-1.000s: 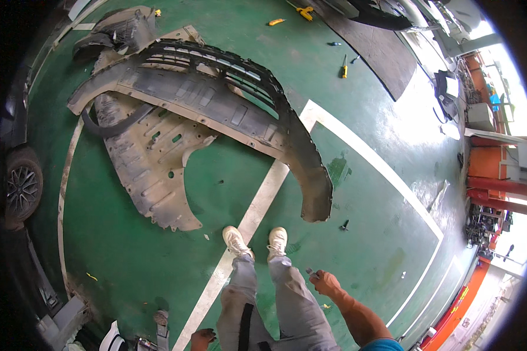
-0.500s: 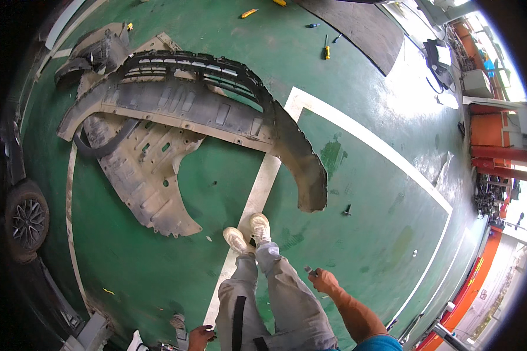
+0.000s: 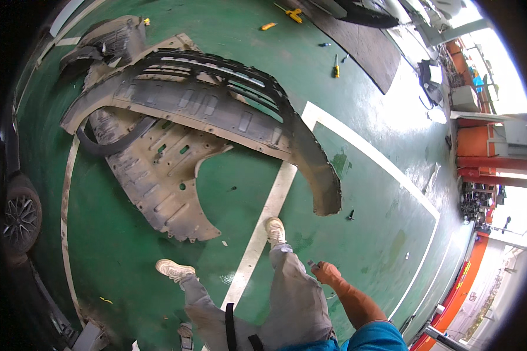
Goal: The person removes a car bumper from the vehicle using a screwdriver and hands, then works on the detached bumper on the floor, prying and adjusting clips and panels. The person handles the bumper and a plastic underbody panel, using tools to detach and reposition components.
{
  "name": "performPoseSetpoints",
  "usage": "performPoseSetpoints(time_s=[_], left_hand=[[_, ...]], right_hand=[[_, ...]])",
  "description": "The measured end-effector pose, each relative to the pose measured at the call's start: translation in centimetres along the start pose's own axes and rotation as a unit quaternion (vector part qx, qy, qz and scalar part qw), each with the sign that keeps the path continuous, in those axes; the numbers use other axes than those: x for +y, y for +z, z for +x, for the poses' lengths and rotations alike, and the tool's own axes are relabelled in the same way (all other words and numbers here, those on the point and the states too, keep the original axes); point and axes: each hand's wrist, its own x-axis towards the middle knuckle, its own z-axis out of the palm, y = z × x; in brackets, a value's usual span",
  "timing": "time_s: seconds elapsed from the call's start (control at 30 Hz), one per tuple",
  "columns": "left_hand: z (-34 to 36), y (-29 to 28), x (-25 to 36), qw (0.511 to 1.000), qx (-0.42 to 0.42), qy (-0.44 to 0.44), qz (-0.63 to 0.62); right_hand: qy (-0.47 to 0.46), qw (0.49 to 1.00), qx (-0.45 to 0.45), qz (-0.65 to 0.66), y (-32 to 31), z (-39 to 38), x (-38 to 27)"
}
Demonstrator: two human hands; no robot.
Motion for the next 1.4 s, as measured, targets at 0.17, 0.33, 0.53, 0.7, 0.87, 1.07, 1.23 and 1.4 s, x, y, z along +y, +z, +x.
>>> performPoseSetpoints(time_s=[0.17, 0.33, 0.53, 0.7, 0.87, 1.07, 1.23, 1.4], left_hand=[[1.9, -5.1, -10.9, 0.978, -0.03, -0.128, -0.164], [1.4, -21.6, -20.0, 0.844, 0.037, -0.274, -0.46], [3.7, -40.6, -22.3, 0.807, 0.155, -0.289, -0.491], [8.4, -47.5, -20.0, 0.79, 0.143, -0.321, -0.503], [17.2, -53.4, -20.1, 0.649, 0.138, -0.251, -0.705], [34.3, -69.7, -19.5, 0.699, 0.105, -0.328, -0.627], [48.9, -81.9, -15.2, 0.807, -0.012, -0.266, -0.527], [58.0, -90.3, -10.7, 0.828, -0.034, -0.158, -0.537]], right_hand=[[0.06, 0.997, 0.035, -0.039, 6.4, -4.3, -9.1], [-0.024, 0.974, 0.1, -0.203, 13.4, -9.7, -19.5], [-0.065, 0.99, 0.046, -0.114, 17.8, -13.2, -34.5], [-0.093, 0.993, 0.016, -0.067, 19.7, -14.2, -42.3], [-0.072, 0.994, -0.005, -0.085, 22.8, -12.2, -48.1], [-0.02, 0.998, -0.027, -0.049, 25.4, -8.1, -61.9], [-0.072, 0.996, -0.053, -0.031, 21.3, -4.3, -77.8], [-0.121, 0.991, -0.056, -0.029, 15.0, -4.4, -94.0]])
